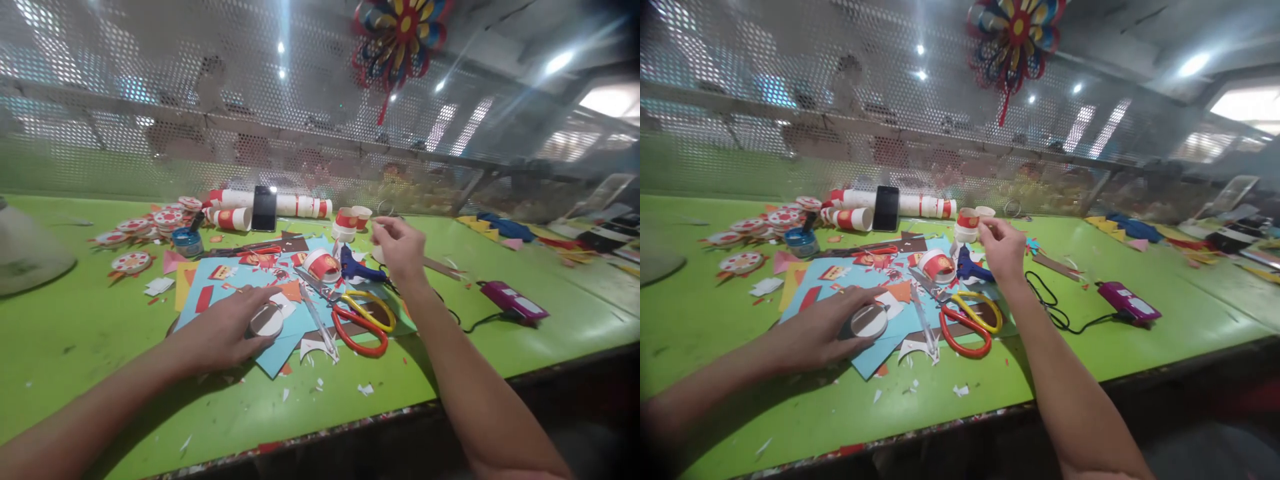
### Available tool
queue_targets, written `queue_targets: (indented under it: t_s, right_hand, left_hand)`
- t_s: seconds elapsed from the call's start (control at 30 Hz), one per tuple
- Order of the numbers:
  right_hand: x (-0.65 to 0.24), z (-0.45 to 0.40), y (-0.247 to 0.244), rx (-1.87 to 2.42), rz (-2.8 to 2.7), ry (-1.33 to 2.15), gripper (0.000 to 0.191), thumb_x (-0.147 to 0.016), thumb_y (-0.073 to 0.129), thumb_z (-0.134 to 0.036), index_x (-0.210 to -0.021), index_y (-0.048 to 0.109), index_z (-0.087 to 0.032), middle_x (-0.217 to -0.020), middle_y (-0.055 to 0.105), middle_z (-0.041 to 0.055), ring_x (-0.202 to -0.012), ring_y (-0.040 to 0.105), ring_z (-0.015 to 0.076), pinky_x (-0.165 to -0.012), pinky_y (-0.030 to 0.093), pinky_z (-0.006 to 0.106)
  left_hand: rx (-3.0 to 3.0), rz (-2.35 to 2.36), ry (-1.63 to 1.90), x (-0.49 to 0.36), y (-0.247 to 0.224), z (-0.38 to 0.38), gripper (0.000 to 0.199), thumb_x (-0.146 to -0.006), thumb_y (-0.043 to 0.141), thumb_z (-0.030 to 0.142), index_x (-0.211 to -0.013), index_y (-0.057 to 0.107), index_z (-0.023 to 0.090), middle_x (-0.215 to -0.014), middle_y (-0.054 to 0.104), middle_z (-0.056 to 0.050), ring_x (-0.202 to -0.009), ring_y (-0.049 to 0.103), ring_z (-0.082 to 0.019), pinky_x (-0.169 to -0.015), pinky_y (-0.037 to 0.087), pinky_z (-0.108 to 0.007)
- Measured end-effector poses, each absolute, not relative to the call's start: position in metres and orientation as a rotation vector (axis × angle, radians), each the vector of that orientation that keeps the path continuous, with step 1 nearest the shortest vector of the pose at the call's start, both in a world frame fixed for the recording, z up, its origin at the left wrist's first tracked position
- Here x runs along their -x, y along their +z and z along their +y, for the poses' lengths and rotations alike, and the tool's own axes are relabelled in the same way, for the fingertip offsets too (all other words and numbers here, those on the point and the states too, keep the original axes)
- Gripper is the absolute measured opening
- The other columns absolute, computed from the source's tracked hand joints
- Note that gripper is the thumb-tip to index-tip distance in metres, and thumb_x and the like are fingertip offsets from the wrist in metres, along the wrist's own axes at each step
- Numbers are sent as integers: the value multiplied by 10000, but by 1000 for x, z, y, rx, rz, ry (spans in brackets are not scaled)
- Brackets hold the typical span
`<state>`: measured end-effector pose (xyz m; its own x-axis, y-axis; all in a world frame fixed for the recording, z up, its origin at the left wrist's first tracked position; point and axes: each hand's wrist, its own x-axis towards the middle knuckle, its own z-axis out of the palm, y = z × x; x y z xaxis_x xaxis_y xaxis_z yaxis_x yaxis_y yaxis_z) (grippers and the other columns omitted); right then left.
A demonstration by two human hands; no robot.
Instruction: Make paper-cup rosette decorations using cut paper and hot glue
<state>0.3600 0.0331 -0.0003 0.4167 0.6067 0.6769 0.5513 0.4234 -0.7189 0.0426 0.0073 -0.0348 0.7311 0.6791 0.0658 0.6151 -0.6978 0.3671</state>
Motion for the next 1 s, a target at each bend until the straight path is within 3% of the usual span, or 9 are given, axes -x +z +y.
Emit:
queue_targets:
  t_s: [0.17, 0.33, 0.67, 1.0]
  right_hand:
    - [-362, 29, 4, 1247, -1257, 12, 260, -824, 603, -359, -748, 713, -135, -427, 469, -59, -406, 419, 93, -446, 340, 235]
    - [-351, 29, -6, 1286, -1330, 58, 304, -841, 577, -388, -712, 701, -143, -454, 518, -38, -411, 446, 99, -452, 377, 238]
    - [-340, 26, -9, 1377, -1508, 68, 209, -792, 583, -290, -788, 719, -131, -578, 643, 17, -517, 563, 142, -533, 453, 262]
    - [-340, 34, -16, 1545, -1763, -101, 85, -697, 670, -137, -688, 728, -199, -827, 749, 72, -865, 643, 249, -855, 454, 383]
  left_hand:
    - [-2578, 1033, 271, -43, -32, 6, 588, -839, 557, 403, -1371, 387, 219, -1271, 558, -138, -1103, 554, -294, -917, 449, -440]
    - [-2490, 1080, 266, -43, -25, 6, 586, -799, 585, 429, -1312, 448, 182, -1327, 545, -143, -1155, 544, -302, -939, 451, -431]
    - [-2470, 1079, 262, -42, -25, 7, 597, -800, 587, 420, -1328, 456, 174, -1342, 541, -147, -1180, 537, -296, -949, 453, -426]
    - [-2494, 1093, 277, -43, -26, 7, 547, -813, 558, 446, -1289, 480, 188, -1291, 576, -145, -1120, 566, -299, -919, 464, -434]
